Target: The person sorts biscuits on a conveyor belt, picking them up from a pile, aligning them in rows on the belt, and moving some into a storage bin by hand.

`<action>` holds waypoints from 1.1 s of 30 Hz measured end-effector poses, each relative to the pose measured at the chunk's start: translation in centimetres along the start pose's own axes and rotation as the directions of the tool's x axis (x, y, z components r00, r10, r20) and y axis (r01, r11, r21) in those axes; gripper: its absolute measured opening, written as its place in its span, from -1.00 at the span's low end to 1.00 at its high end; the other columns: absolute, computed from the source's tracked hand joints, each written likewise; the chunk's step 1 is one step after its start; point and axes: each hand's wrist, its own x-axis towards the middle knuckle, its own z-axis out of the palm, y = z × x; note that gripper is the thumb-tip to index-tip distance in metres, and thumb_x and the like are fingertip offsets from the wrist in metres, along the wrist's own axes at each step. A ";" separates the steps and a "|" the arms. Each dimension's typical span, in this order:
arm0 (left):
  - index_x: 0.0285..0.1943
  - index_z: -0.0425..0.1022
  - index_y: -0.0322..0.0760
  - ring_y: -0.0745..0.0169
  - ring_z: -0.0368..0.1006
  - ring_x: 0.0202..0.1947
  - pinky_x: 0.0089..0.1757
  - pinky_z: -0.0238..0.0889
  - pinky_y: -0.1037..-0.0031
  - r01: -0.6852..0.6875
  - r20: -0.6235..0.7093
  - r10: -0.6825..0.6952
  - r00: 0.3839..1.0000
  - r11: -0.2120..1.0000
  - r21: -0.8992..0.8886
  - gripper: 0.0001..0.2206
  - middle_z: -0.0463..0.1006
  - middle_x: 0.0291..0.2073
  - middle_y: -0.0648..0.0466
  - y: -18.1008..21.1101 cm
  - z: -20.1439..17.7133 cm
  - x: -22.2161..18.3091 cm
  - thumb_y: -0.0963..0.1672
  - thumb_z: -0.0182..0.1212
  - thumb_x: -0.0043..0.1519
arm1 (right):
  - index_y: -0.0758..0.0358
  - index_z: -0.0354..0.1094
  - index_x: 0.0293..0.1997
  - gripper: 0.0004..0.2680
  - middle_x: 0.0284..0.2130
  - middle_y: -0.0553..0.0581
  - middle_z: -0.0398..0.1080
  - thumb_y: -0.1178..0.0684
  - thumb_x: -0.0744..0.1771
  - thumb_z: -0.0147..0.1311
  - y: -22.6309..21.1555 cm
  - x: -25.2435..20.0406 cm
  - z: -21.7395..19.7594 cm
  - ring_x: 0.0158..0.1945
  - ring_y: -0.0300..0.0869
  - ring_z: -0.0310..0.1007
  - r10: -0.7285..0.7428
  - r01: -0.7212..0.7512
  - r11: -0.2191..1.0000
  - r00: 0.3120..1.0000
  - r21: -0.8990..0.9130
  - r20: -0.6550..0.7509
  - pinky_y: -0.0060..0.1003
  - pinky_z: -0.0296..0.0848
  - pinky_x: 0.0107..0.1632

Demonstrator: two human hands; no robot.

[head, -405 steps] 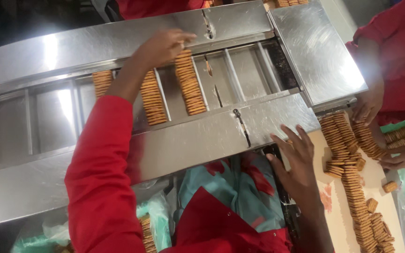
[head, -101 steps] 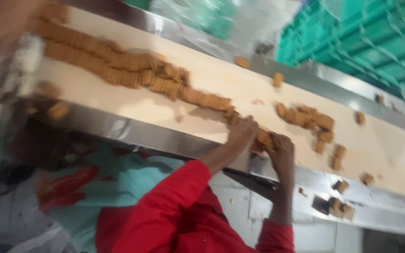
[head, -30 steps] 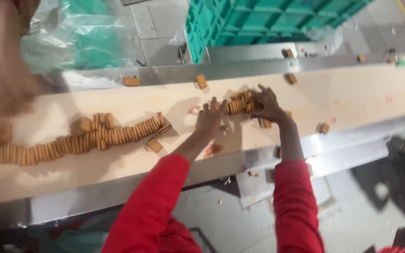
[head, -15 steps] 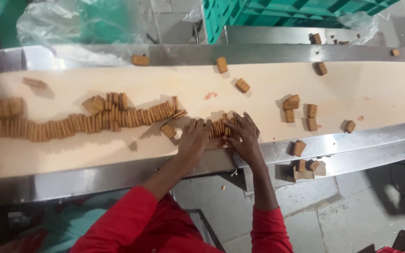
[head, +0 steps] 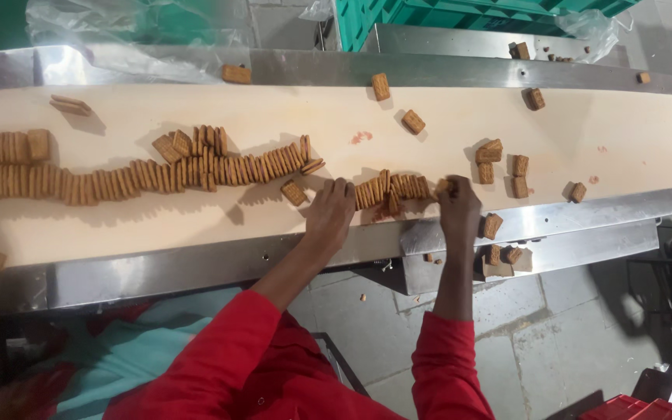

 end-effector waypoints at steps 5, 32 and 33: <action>0.29 0.30 -0.59 -0.06 0.28 0.13 0.17 0.27 0.34 -0.046 0.131 0.036 0.991 0.996 0.075 -0.38 0.36 0.11 -0.20 1.3 -1.0 1.2 -0.20 0.38 0.02 | 0.04 0.12 0.50 -0.36 0.49 0.35 -0.01 0.13 0.21 0.28 -0.6 0.5 -0.4 0.51 0.23 -0.07 -0.567 0.590 0.807 0.765 0.022 0.305 0.11 0.17 0.41; 0.42 0.20 0.00 -0.08 0.13 0.30 0.10 0.11 -0.03 0.172 0.049 -0.166 0.985 0.977 -0.128 -0.32 0.25 0.30 -0.07 4.2 1.1 3.1 -0.14 0.37 0.07 | -0.01 0.01 0.52 -0.23 0.31 0.19 0.18 0.08 0.13 0.39 -4.0 -1.6 1.9 0.38 0.20 0.01 -0.429 0.452 0.892 0.838 0.010 0.338 0.13 0.11 0.37; 0.42 0.20 -0.05 -0.11 0.14 0.29 0.10 0.11 -0.03 0.151 0.003 -0.153 0.988 0.973 -0.174 -0.29 0.25 0.29 -0.09 4.3 0.9 2.8 -0.10 0.42 0.04 | -0.01 0.01 0.52 -0.23 0.31 0.19 0.18 0.08 0.13 0.39 -4.2 -1.5 2.0 0.38 0.20 0.01 -0.428 0.453 0.892 0.837 0.007 0.341 0.13 0.11 0.37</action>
